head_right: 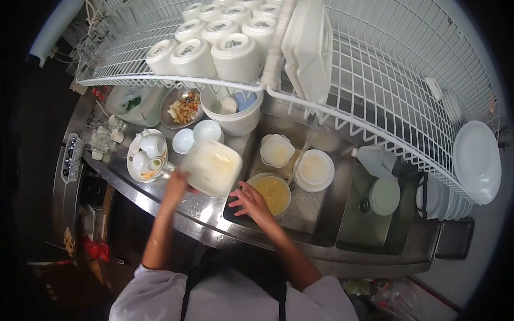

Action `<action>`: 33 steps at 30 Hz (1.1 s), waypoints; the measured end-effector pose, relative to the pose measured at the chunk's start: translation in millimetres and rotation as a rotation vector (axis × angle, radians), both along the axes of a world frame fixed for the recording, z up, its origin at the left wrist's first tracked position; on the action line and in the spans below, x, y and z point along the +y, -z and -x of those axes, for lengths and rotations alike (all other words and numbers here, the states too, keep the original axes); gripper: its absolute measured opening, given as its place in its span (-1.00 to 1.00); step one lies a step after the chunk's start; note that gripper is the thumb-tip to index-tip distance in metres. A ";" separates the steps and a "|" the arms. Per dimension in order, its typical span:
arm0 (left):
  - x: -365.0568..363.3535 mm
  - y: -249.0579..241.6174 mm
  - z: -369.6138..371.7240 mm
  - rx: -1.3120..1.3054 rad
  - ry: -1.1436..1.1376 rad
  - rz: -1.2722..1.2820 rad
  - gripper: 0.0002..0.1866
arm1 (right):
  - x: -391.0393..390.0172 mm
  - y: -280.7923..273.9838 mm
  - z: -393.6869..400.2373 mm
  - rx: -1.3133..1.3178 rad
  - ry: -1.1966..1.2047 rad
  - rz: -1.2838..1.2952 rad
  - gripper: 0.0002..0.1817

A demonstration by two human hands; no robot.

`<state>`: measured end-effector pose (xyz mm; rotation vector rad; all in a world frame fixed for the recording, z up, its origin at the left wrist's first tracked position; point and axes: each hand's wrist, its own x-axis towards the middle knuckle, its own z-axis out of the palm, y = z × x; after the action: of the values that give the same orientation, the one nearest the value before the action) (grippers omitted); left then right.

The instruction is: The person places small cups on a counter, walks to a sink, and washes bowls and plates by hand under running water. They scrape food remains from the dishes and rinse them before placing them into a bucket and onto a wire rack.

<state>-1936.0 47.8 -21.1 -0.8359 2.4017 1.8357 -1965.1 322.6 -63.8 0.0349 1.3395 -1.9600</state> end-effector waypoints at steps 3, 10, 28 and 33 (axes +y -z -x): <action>87.3 44.1 -20.9 -0.089 0.102 -0.372 -0.53 | 11.7 77.7 -8.2 -0.060 0.324 -0.090 -0.50; 127.2 42.5 -61.9 -0.076 0.351 0.142 -0.43 | 93.6 161.7 52.2 -0.203 0.618 -0.255 -0.60; 63.9 9.3 -268.0 -0.483 -0.319 0.619 -0.66 | 106.4 406.9 287.3 0.664 0.185 -0.830 -0.60; 46.1 20.2 -253.1 -0.357 -0.352 0.721 -0.72 | 144.9 419.8 297.5 0.004 0.208 -0.176 -0.71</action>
<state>-1682.9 93.9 -41.3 -1.5457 2.7789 0.7071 -2262.5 467.6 -483.6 0.2646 1.5611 -2.0048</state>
